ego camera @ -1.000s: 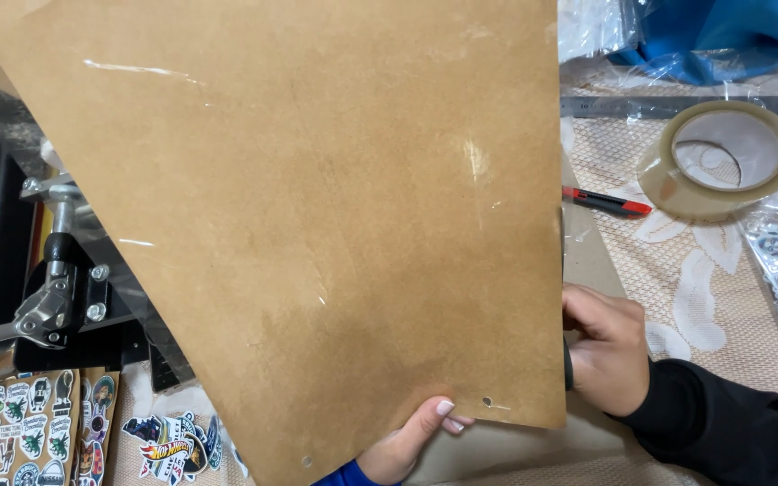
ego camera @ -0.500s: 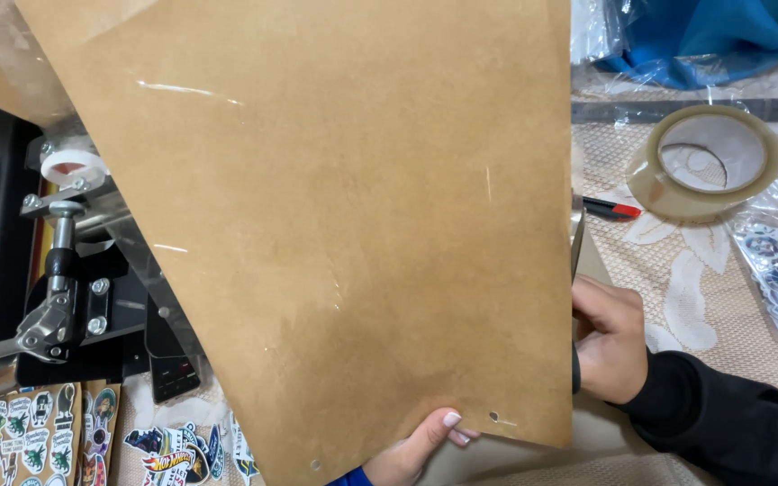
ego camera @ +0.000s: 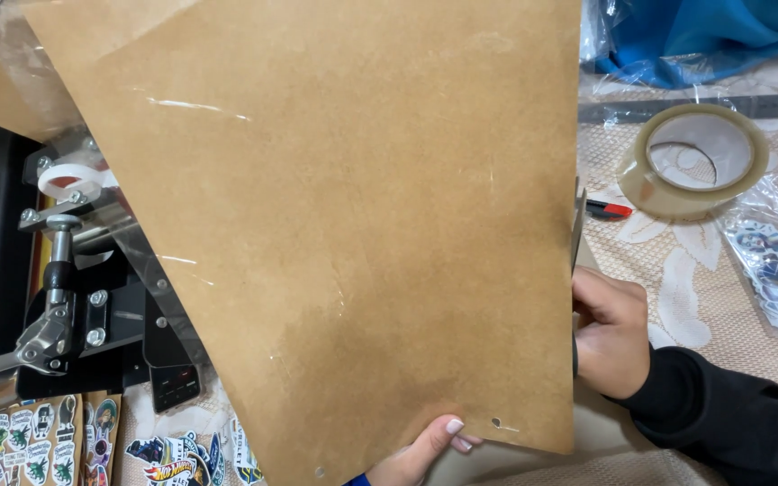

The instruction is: The person uses scissors to cut a large brown protective sheet to size and handles small plastic bags on a work table near a heat press.

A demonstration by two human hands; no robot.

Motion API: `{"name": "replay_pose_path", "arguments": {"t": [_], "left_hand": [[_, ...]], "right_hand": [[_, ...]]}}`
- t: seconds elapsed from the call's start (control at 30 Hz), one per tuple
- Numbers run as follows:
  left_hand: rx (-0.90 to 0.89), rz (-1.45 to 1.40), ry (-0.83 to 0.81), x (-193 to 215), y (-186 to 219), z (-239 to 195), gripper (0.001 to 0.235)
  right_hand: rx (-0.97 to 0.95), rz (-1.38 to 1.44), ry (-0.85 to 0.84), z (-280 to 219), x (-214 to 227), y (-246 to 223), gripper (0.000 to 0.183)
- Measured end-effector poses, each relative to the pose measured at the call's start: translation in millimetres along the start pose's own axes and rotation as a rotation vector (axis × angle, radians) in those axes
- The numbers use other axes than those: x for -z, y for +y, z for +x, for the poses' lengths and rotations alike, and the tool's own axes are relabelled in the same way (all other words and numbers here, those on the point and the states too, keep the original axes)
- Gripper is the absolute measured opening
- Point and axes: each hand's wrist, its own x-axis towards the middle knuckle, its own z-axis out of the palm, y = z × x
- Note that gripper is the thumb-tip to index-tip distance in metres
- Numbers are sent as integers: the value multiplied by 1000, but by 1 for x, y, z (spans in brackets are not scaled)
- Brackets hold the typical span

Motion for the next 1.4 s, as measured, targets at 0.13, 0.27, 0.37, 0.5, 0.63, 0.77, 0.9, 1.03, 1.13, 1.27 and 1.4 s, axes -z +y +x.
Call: {"name": "replay_pose_path", "arguments": {"t": [0.13,0.27,0.37,0.5,0.63,0.77,0.9,1.03,1.13,1.27,1.4], "left_hand": [[-26,-51,-13,-3,-5,3,37],[104,-112,-7,-6,1,1,38],[118,-97,-69,-6,-3,5,40],[18,-25,-28,-4,-8,6,39],[30,-133,-35,-4,-8,5,37],[-26,-57,-5,-1,-7,5,35],[24,-26,14,1,0,1,36],[-17,-20,10,2,-2,1,35],[-33,18,24,1,-4,3,36],[-30,13,21,1,-7,5,37],[-306,159,68,8,-1,2,38]], "right_hand": [[1,-16,4,1,0,-2,22],[-1,-29,8,1,0,-1,21],[-13,-19,13,-1,0,2,20],[-3,3,2,2,1,1,20],[4,31,-16,3,2,1,27],[20,13,2,7,3,-2,32],[2,-4,24,9,6,-4,29],[6,-10,28,10,6,-4,24],[0,-11,21,11,7,-6,26],[25,12,33,12,6,-5,31],[58,45,21,14,5,-9,32]]}}
